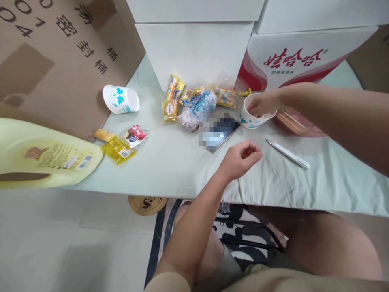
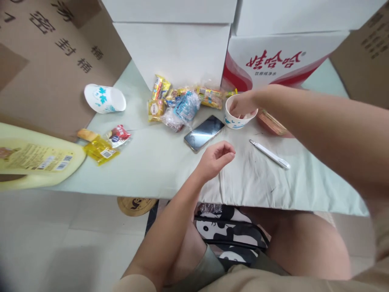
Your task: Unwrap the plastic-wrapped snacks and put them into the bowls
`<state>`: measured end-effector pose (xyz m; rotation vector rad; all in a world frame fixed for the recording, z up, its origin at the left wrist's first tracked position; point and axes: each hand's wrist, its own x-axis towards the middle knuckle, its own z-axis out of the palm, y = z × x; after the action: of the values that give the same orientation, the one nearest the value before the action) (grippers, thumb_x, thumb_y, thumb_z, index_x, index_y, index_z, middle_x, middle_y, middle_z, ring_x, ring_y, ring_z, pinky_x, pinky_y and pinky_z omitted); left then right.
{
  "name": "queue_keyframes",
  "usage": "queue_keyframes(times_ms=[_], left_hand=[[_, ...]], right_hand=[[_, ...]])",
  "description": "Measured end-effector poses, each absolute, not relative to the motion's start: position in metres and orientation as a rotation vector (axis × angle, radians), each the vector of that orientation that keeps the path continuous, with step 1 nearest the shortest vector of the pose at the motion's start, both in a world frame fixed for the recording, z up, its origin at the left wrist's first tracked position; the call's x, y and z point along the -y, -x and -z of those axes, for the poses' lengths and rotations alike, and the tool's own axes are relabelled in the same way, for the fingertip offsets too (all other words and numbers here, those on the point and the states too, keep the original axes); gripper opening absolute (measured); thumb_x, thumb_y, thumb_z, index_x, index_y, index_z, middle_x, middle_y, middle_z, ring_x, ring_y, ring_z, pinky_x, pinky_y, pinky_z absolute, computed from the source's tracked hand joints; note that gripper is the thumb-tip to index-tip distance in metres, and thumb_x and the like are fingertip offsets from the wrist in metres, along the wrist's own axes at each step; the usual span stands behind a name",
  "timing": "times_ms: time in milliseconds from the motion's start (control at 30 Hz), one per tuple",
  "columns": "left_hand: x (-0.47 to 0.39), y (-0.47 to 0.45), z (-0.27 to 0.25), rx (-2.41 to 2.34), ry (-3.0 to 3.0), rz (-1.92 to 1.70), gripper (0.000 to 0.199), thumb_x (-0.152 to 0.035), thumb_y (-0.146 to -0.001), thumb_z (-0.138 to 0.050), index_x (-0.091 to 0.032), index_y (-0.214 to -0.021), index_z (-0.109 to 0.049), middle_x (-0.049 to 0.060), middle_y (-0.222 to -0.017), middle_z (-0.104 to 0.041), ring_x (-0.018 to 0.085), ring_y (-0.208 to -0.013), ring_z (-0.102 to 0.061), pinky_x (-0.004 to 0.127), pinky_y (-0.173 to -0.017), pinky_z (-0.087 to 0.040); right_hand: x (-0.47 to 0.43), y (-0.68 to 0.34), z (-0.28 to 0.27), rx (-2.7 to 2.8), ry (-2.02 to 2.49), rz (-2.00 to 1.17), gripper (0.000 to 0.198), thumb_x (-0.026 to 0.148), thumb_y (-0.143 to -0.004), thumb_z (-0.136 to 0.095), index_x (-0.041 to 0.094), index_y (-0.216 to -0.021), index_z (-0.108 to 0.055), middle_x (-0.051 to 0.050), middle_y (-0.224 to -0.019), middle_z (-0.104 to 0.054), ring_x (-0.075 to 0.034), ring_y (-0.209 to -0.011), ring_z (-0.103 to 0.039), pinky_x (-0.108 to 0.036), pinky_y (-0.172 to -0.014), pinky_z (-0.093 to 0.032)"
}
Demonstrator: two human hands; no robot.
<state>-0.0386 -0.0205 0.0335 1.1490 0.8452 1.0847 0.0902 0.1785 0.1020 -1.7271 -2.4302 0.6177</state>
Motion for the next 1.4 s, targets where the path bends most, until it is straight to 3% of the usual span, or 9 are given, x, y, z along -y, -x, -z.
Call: queue_keyframes(times_ms=[133, 233, 367, 567, 867, 967, 1100, 1167, 1400], left_hand=[[0.017, 0.043, -0.033, -0.843, -1.103, -1.120, 0.025, -0.041, -0.080, -0.070, -0.018, -0.077, -0.059, -0.002, -0.068, -0.054, 0.010, -0.063, -0.046, 0.028, -0.061, -0.037], [0.015, 0.042, -0.035, -0.855, -1.104, -1.121, 0.022, -0.037, -0.081, -0.070, -0.018, -0.076, -0.059, -0.002, -0.067, -0.054, 0.010, -0.063, -0.046, 0.028, -0.061, -0.037], [0.014, 0.040, -0.037, -0.879, -1.122, -1.114, 0.017, -0.032, -0.083, -0.066, -0.019, -0.076, -0.059, -0.002, -0.066, -0.052, 0.011, -0.064, -0.045, 0.029, -0.062, -0.037], [0.012, 0.040, -0.035, -0.869, -1.121, -1.115, 0.015, -0.029, -0.083, -0.067, -0.020, -0.076, -0.058, -0.003, -0.066, -0.051, 0.012, -0.064, -0.045, 0.030, -0.063, -0.037], [0.013, 0.038, -0.040, -0.974, -1.088, -1.135, 0.015, -0.025, -0.083, -0.064, -0.018, -0.072, -0.057, -0.004, -0.066, -0.053, 0.010, -0.064, -0.046, 0.028, -0.065, -0.037], [0.015, 0.042, -0.045, -1.142, -1.046, -1.119, 0.014, -0.022, -0.084, -0.061, -0.019, -0.071, -0.055, -0.005, -0.066, -0.053, 0.010, -0.064, -0.048, 0.027, -0.065, -0.037], [0.017, 0.046, -0.044, -1.282, -0.994, -1.037, 0.007, -0.019, -0.084, -0.060, -0.019, -0.076, -0.058, -0.003, -0.070, -0.057, 0.011, -0.066, -0.053, 0.027, -0.068, -0.041], [0.018, 0.045, -0.040, -1.324, -0.987, -1.010, 0.002, -0.019, -0.083, -0.062, -0.019, -0.083, -0.060, -0.001, -0.079, -0.062, 0.012, -0.071, -0.058, 0.029, -0.074, -0.045], [0.022, 0.028, -0.031, -0.951, -0.821, -1.057, 0.051, -0.027, -0.086, -0.072, -0.030, -0.134, -0.055, 0.005, -0.127, -0.068, 0.021, -0.111, -0.068, 0.041, -0.099, -0.054]], right_hand=[[-0.175, -0.064, -0.140, 2.618, 1.981, -0.049, 0.027, 0.038, -0.096, -0.061, 0.013, -0.092, -0.072, -0.014, -0.089, -0.071, -0.032, -0.102, -0.068, -0.047, -0.089, -0.051], [-0.184, -0.036, -0.132, 2.626, 2.002, -0.065, 0.056, 0.049, -0.086, -0.074, 0.008, -0.122, -0.067, -0.024, -0.118, -0.070, -0.039, -0.115, -0.064, -0.050, -0.091, -0.052], [-0.198, -0.005, -0.090, 2.732, 1.992, -0.204, 0.097, 0.040, -0.072, -0.088, 0.013, -0.154, -0.042, -0.026, -0.147, -0.055, -0.043, -0.130, -0.056, -0.053, -0.100, -0.048], [-0.195, 0.001, -0.076, 2.693, 1.853, 0.032, 0.069, 0.018, -0.085, -0.073, 0.009, -0.148, -0.047, -0.026, -0.146, -0.054, -0.041, -0.131, -0.055, -0.054, -0.105, -0.037], [-0.163, -0.028, -0.135, 2.610, 1.769, 0.141, 0.062, 0.038, -0.088, -0.074, 0.020, -0.143, -0.051, -0.021, -0.146, -0.050, -0.039, -0.118, -0.060, -0.056, -0.098, -0.048], [-0.118, -0.059, -0.143, 2.441, 1.791, 0.157, 0.062, 0.032, -0.081, -0.074, 0.023, -0.139, -0.055, -0.018, -0.139, -0.055, -0.041, -0.106, -0.066, -0.063, -0.088, -0.052], [-0.049, -0.119, -0.121, 2.043, 1.668, -0.120, 0.057, 0.026, -0.071, -0.075, 0.028, -0.125, -0.059, -0.012, -0.126, -0.064, -0.039, -0.118, -0.061, -0.060, -0.100, -0.050], [-0.019, -0.141, -0.099, 1.774, 1.642, -0.349, 0.053, 0.033, -0.071, -0.072, 0.027, -0.122, -0.058, -0.011, -0.117, -0.068, -0.035, -0.107, -0.065, -0.061, -0.097, -0.050], [0.040, -0.145, -0.022, 1.561, 1.393, -0.836, 0.066, 0.054, -0.076, -0.075, 0.024, -0.130, -0.051, -0.012, -0.119, -0.067, -0.030, -0.100, -0.067, -0.053, -0.092, -0.055]])
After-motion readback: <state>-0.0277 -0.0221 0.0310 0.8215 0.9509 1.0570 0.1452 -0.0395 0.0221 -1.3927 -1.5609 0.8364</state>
